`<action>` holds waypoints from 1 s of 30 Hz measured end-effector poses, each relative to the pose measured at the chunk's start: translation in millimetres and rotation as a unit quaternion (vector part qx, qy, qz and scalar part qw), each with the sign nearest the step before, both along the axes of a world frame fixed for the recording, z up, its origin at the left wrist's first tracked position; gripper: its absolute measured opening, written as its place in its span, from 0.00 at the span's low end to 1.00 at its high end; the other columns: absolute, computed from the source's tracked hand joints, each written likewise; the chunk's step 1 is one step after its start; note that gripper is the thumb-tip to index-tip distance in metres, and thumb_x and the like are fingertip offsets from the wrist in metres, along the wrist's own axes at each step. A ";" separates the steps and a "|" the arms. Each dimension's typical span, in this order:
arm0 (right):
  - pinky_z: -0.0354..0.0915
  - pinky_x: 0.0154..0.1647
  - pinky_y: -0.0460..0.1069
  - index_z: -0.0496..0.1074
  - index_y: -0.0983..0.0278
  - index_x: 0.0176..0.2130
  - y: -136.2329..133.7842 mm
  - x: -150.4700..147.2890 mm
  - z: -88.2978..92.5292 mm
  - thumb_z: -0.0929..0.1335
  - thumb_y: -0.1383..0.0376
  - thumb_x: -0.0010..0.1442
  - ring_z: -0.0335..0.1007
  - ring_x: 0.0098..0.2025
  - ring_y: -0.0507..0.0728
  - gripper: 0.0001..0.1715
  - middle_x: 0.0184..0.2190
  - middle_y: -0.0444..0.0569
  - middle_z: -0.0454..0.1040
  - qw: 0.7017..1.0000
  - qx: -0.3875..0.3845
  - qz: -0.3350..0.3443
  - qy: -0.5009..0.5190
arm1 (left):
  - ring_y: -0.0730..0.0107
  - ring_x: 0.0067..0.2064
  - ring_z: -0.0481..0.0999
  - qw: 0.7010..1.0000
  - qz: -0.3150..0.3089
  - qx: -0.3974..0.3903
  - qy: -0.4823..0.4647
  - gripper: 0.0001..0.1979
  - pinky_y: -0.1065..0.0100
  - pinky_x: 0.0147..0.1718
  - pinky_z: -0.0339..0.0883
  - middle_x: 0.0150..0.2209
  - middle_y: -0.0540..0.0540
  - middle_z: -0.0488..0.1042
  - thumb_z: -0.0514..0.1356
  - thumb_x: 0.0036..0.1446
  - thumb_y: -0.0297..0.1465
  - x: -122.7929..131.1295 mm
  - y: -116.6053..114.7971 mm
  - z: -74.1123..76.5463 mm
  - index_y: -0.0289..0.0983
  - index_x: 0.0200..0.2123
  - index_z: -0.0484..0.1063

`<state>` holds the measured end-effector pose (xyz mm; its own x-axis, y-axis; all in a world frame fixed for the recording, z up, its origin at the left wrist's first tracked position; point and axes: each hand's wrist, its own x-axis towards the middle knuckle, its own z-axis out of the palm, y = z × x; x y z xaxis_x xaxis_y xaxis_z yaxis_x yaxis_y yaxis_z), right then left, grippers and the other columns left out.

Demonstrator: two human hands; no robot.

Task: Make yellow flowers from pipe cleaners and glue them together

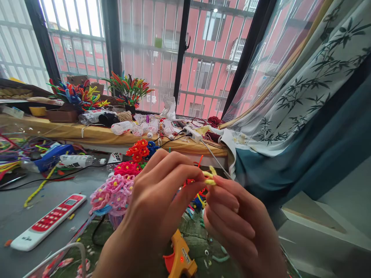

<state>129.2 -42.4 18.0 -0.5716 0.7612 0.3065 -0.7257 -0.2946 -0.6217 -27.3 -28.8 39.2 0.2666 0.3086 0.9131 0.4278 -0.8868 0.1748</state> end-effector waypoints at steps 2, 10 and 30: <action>0.42 0.10 0.41 0.62 0.62 0.19 -3.2 -0.4 1.5 0.65 0.59 0.67 0.41 0.08 0.44 0.26 0.07 0.33 0.50 0.990 0.045 -0.111 -0.072 | 0.72 0.35 0.73 0.999 -0.015 -0.046 -0.022 0.08 0.71 0.37 0.68 0.32 0.51 0.76 0.65 0.57 0.20 3.0 -2.9 2.8 0.38 0.31 0.73; 0.48 0.11 0.42 0.71 0.63 0.21 -13.5 2.4 3.3 0.66 0.56 0.67 0.55 0.10 0.47 0.25 0.10 0.39 0.62 0.930 0.091 -0.276 -0.226 | 0.76 0.24 0.70 0.907 -0.159 -0.366 -0.131 0.08 0.76 0.24 0.63 0.22 0.54 0.75 0.66 0.57 0.30 6.5 -7.5 4.2 0.38 0.25 0.75; 0.43 0.11 0.40 0.73 0.63 0.21 -11.5 0.5 1.2 0.72 0.60 0.60 0.44 0.11 0.43 0.18 0.10 0.35 0.57 0.951 0.026 -0.269 -0.150 | 0.83 0.21 0.57 0.691 -0.350 -0.589 -0.232 0.18 0.79 0.20 0.49 0.20 0.54 0.64 0.67 0.58 0.39 10.9 -6.7 -0.7 0.34 0.23 0.71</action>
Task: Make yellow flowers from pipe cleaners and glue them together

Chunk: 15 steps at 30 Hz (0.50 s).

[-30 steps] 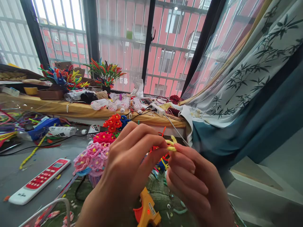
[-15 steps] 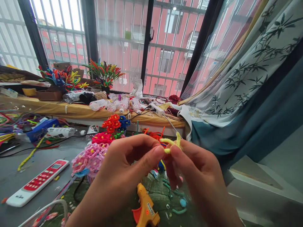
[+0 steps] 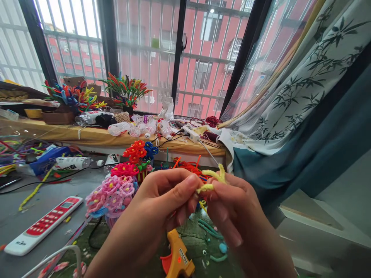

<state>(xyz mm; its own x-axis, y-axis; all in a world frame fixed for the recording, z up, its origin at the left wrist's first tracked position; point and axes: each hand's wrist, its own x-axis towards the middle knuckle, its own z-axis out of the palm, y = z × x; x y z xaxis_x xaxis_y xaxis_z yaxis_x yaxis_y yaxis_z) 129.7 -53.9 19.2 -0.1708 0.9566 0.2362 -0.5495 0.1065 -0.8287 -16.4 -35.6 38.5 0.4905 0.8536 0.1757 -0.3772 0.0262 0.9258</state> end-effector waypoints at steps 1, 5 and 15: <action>0.42 0.11 0.41 0.72 0.63 0.20 0.4 -0.9 0.3 0.71 0.61 0.61 0.43 0.11 0.43 0.19 0.10 0.35 0.56 1.000 0.005 0.016 0.014 | 0.83 0.21 0.58 1.000 0.005 0.012 0.008 0.17 0.79 0.19 0.49 0.21 0.54 0.65 0.66 0.59 0.40 -0.1 -0.4 -0.4 0.35 0.24 0.73; 0.38 0.10 0.43 0.68 0.63 0.18 -1.5 -2.9 4.0 0.70 0.62 0.60 0.39 0.11 0.44 0.22 0.09 0.36 0.56 0.998 -0.004 0.054 0.034 | 0.82 0.22 0.63 0.986 0.075 0.124 0.082 0.12 0.80 0.20 0.56 0.22 0.55 0.68 0.64 0.62 0.39 -1.0 -3.3 -0.1 0.38 0.29 0.76; 0.44 0.09 0.42 0.63 0.60 0.15 -7.8 -1.9 4.0 0.71 0.61 0.55 0.50 0.09 0.45 0.22 0.07 0.35 0.56 0.993 -0.046 -0.095 -0.059 | 0.81 0.33 0.76 0.707 0.333 0.566 0.264 0.06 0.80 0.35 0.68 0.35 0.54 0.78 0.64 0.60 0.22 -8.0 -9.9 4.1 0.39 0.36 0.76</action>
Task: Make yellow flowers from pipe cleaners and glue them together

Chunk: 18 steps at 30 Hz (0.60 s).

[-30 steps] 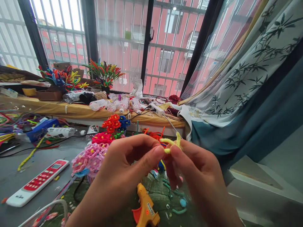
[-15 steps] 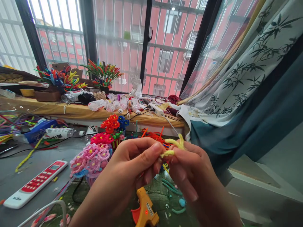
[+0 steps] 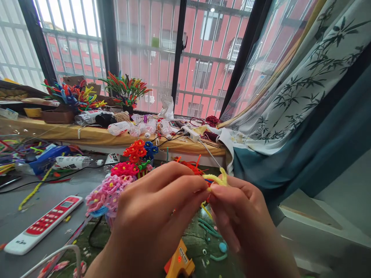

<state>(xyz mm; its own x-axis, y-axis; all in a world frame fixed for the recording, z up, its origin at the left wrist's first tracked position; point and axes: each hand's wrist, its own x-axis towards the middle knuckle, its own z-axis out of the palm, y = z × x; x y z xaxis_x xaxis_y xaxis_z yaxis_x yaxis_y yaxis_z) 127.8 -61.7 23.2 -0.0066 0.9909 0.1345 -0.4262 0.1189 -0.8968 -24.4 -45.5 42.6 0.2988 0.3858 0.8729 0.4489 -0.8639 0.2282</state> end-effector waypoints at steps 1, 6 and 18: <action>0.43 0.09 0.42 0.62 0.60 0.15 -0.8 -0.8 1.3 0.71 0.61 0.53 0.51 0.09 0.45 0.22 0.07 0.35 0.56 0.999 -0.014 -0.020 -0.020 | 0.79 0.33 0.76 0.999 0.009 0.025 0.018 0.05 0.78 0.34 0.69 0.35 0.53 0.78 0.62 0.62 0.22 0.0 -1.3 -0.5 0.38 0.35 0.75; 0.42 0.10 0.41 0.61 0.61 0.17 -6.5 -1.3 10.4 0.72 0.58 0.51 0.50 0.09 0.44 0.21 0.08 0.35 0.58 0.992 -0.035 -0.082 -0.094 | 0.71 0.25 0.71 0.993 0.017 0.084 0.077 0.19 0.67 0.24 0.64 0.24 0.50 0.73 0.49 0.70 0.25 0.2 -4.2 -3.5 0.37 0.26 0.68; 0.60 0.16 0.41 0.68 0.63 0.19 1.6 20.1 11.6 0.74 0.61 0.57 0.61 0.18 0.47 0.20 0.17 0.39 0.65 0.968 0.125 -0.036 -0.213 | 0.79 0.31 0.77 0.998 -0.066 -0.018 0.012 0.04 0.80 0.33 0.68 0.32 0.53 0.80 0.62 0.62 0.22 0.9 10.6 -4.4 0.36 0.36 0.74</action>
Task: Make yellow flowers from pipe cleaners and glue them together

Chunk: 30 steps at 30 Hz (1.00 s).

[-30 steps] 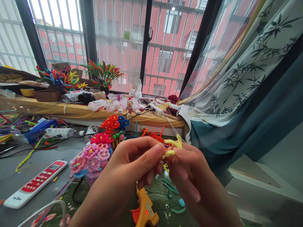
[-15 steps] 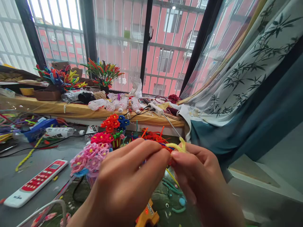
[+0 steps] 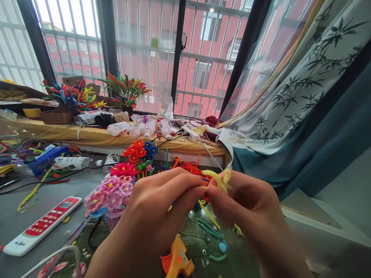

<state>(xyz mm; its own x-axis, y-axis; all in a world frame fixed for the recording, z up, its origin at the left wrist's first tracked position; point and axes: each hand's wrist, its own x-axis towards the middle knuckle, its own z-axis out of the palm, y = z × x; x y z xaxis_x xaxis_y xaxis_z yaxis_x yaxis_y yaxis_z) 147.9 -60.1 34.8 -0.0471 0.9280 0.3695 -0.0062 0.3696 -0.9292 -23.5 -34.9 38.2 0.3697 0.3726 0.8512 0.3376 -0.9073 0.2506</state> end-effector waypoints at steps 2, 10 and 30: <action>0.62 0.17 0.42 0.68 0.63 0.17 4.9 1.9 -2.9 0.75 0.60 0.56 0.63 0.19 0.48 0.22 0.17 0.41 0.67 0.999 0.032 0.009 -0.005 | 0.82 0.28 0.75 0.998 0.001 -0.054 -0.021 0.05 0.82 0.30 0.67 0.30 0.56 0.79 0.65 0.60 0.23 0.5 1.2 1.1 0.37 0.33 0.75; 0.67 0.28 0.43 0.80 0.60 0.28 14.2 6.5 -4.6 0.75 0.62 0.58 0.70 0.28 0.50 0.08 0.25 0.42 0.75 0.993 0.089 -0.062 -0.042 | 0.80 0.24 0.71 0.992 0.055 -0.092 -0.059 0.06 0.77 0.27 0.63 0.25 0.58 0.77 0.67 0.57 0.25 -0.1 10.8 -3.1 0.39 0.29 0.75; 0.66 0.28 0.47 0.75 0.63 0.29 36.0 7.2 -19.8 0.72 0.57 0.62 0.72 0.25 0.53 0.14 0.23 0.44 0.76 0.984 0.085 -0.095 -0.126 | 0.78 0.19 0.62 0.961 0.046 -0.260 -0.078 0.11 0.76 0.17 0.52 0.16 0.55 0.67 0.66 0.56 0.34 0.1 31.7 -12.5 0.37 0.23 0.76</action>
